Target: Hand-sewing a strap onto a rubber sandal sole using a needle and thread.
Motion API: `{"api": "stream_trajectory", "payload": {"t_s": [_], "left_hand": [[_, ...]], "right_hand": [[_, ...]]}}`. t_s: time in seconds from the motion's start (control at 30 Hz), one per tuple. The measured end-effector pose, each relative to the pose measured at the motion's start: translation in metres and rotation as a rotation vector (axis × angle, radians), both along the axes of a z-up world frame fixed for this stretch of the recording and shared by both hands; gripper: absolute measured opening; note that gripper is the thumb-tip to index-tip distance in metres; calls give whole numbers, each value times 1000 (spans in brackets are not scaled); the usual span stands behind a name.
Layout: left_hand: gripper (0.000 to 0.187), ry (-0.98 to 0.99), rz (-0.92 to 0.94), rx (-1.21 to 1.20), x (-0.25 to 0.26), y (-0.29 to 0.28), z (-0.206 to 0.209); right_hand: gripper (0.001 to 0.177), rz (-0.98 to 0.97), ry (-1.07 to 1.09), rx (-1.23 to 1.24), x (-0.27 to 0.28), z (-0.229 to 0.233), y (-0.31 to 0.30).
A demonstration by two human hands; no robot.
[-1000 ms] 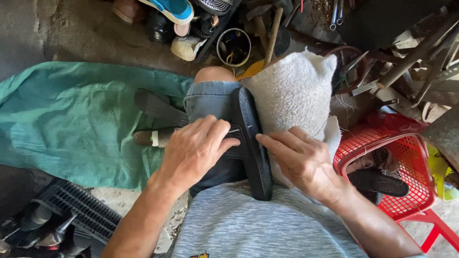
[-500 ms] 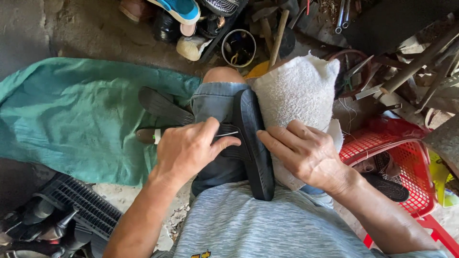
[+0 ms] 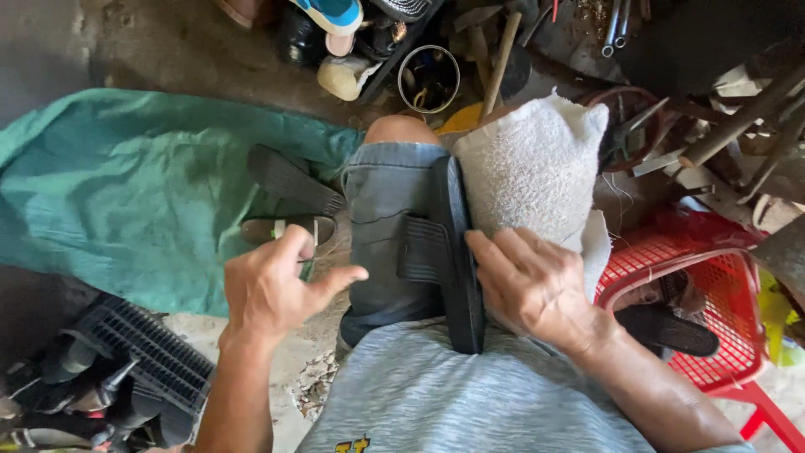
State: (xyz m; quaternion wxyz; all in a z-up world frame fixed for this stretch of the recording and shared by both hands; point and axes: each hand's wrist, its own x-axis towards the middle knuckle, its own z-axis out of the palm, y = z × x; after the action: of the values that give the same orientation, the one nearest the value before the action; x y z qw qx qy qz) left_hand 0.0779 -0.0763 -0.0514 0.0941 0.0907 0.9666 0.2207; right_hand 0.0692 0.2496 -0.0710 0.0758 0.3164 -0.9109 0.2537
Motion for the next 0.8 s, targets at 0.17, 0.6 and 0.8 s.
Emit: {"api": "stream_trajectory", "payload": {"t_s": [0.17,0.6,0.8], "left_hand": [[60,14,-1,134,-7,39,4],[11,-77,-114,635,-16,37,11],[22,153,-253,167,-14,60,-2]], "right_hand": [[21,-44,-40,60,28,5,12],[18,75,-920,-887,25,52,37],[23,-104,-830,-821,23,43,11]]}}
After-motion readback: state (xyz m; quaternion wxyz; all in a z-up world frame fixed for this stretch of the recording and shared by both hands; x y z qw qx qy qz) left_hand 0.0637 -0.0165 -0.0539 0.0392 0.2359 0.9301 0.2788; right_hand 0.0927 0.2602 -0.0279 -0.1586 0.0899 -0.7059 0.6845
